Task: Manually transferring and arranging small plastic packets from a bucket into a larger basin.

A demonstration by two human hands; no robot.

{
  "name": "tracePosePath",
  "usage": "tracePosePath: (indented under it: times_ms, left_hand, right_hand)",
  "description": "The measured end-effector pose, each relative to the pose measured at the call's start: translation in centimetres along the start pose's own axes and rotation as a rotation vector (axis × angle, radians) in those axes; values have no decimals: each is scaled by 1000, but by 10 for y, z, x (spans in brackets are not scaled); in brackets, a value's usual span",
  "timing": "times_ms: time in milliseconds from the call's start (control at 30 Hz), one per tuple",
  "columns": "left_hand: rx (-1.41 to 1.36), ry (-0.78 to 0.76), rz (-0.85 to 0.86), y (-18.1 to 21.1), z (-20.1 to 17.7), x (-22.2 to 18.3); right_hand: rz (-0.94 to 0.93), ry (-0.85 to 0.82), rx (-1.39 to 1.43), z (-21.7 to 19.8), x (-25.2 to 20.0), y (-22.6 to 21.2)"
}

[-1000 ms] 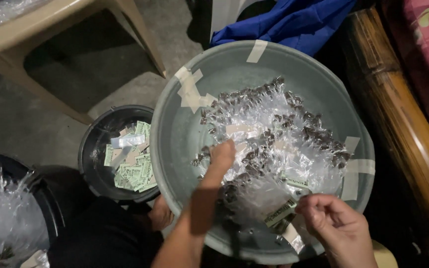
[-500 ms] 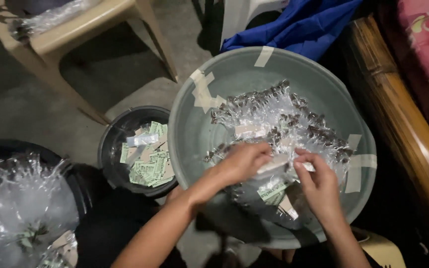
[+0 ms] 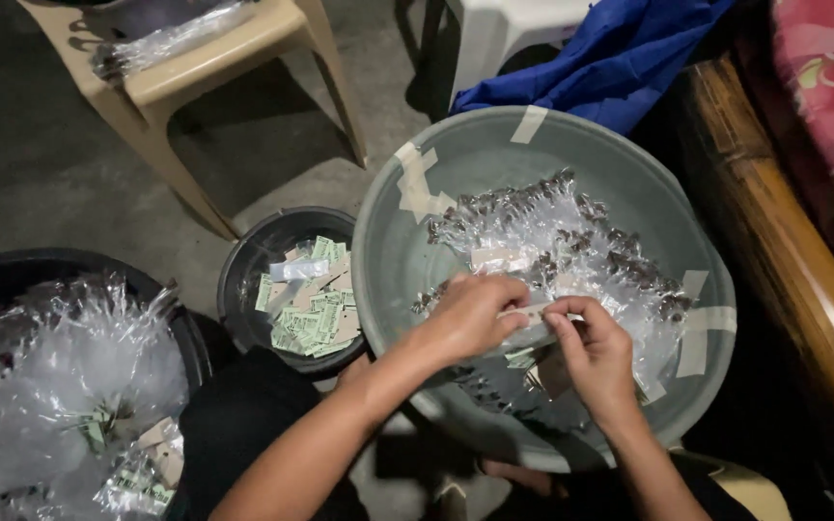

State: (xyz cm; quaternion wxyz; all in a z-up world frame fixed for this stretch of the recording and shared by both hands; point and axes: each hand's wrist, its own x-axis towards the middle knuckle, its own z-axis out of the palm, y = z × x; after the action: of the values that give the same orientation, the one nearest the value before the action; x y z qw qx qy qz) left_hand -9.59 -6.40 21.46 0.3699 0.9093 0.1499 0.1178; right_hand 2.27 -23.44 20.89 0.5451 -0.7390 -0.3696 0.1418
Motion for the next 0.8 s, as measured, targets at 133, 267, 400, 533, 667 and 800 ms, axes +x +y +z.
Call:
tracePosePath:
  times_ms: [133, 267, 400, 533, 667, 800]
  left_hand:
    - [-72, 17, -90, 4, -6, 2]
    - [-32, 114, -181, -2, -8, 3]
    - [-448, 72, -283, 8, 4, -6]
    - [-686, 57, -248, 4, 24, -11]
    - [-779, 81, -182, 5, 21, -15]
    - [-551, 178, -57, 12, 17, -17]
  right_hand:
    - [-147, 43, -88, -1, 5, -12]
    - [-103, 22, 7, 0, -1, 6]
    - [-199, -10, -251, 5, 0, -17]
    - [-315, 65, -358, 6, 4, -19]
    - [-314, 68, -304, 5, 3, -23]
    - [-221, 45, -176, 7, -1, -39]
